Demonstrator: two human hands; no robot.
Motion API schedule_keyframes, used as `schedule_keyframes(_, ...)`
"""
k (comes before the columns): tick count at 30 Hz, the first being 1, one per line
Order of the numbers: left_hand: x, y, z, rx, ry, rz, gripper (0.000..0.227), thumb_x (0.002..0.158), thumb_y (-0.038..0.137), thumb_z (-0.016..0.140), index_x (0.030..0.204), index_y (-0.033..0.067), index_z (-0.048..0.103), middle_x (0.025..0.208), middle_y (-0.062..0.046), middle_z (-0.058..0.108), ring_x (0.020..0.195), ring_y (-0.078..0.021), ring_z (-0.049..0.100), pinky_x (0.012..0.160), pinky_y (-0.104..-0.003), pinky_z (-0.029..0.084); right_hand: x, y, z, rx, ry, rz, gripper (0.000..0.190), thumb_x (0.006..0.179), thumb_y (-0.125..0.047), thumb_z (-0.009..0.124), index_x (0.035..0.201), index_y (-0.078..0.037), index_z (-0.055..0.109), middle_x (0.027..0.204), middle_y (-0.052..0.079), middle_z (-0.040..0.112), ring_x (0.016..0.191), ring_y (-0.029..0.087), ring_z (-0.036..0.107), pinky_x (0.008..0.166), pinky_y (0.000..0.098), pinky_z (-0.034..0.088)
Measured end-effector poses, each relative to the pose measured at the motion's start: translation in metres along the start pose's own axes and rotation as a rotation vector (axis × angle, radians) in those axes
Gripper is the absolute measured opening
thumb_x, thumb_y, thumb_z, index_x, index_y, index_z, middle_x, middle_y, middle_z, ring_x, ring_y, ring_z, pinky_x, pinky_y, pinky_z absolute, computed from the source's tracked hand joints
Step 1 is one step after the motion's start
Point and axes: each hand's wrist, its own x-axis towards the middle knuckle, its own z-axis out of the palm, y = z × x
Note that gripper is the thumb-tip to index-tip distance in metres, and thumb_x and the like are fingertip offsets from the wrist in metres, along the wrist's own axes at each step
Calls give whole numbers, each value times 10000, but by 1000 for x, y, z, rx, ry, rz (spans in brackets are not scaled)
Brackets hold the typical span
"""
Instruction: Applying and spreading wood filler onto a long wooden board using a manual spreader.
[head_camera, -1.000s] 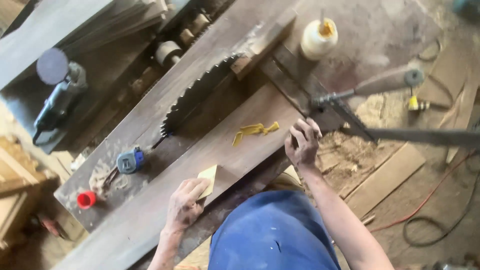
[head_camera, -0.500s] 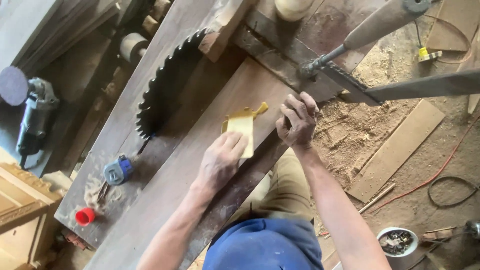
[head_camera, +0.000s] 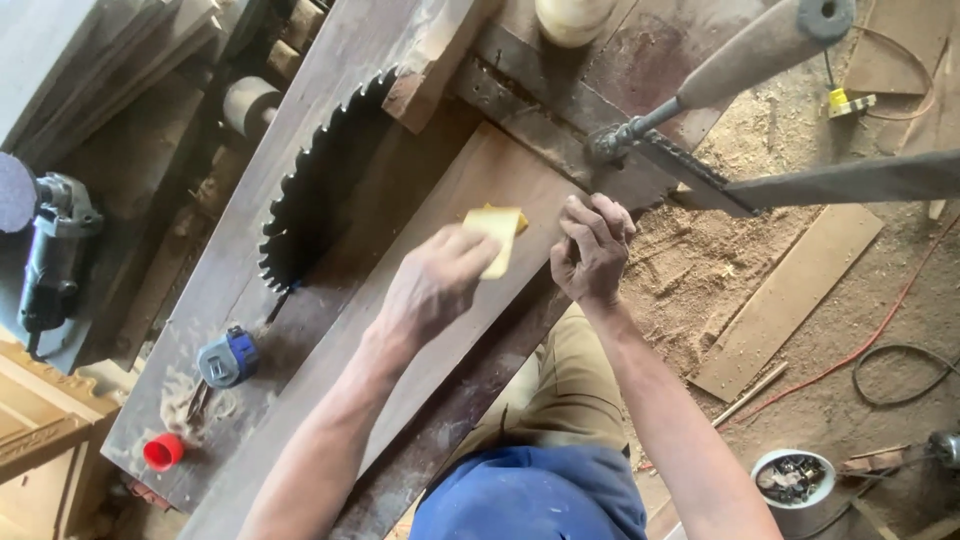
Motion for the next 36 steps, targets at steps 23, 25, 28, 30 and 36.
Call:
schedule_keyframes(23, 23, -66, 38, 199, -79, -105, 301, 907, 107, 537, 1163, 198, 667, 1134, -50, 664, 1089, -284, 674, 812, -360, 610, -13, 13, 12, 76, 44, 55, 89, 746, -132, 639, 799, -156, 705, 1075, 42, 698, 1042, 292, 659, 998, 415, 449)
schedule_keyframes(25, 30, -62, 49, 245, -54, -126, 322, 891, 113, 556, 1178, 211, 665, 1114, -28, 670, 1078, -262, 683, 804, -330, 613, -9, 12, 11, 69, 45, 62, 85, 748, -130, 638, 793, -155, 705, 1075, 45, 699, 1039, 295, 657, 994, 415, 451)
schedule_keyframes(28, 31, -50, 51, 174, -90, -218, 317, 882, 68, 507, 1146, 164, 656, 1084, -68, 660, 1021, -302, 691, 781, -365, 610, -6, 8, 9, 66, 37, 71, 94, 758, -138, 641, 814, -160, 713, 1076, 47, 704, 1049, 298, 660, 1000, 419, 449)
schedule_keyframes(30, 44, -45, 26, 129, -61, -277, 299, 914, 54, 499, 1140, 128, 680, 1078, -115, 664, 994, -350, 685, 756, -418, 607, -3, 4, 3, 59, 36, 78, 92, 770, -142, 648, 821, -169, 719, 1073, 36, 711, 1053, 285, 667, 1010, 410, 456)
schedule_keyframes(36, 44, -7, 71, 156, -131, -282, 208, 849, 157, 561, 1020, 201, 669, 992, -40, 654, 934, -288, 680, 727, -384, 602, -6, 6, 4, 68, 25, 135, 124, 808, -131, 627, 900, -159, 706, 1095, 25, 737, 1067, 262, 694, 1030, 395, 469)
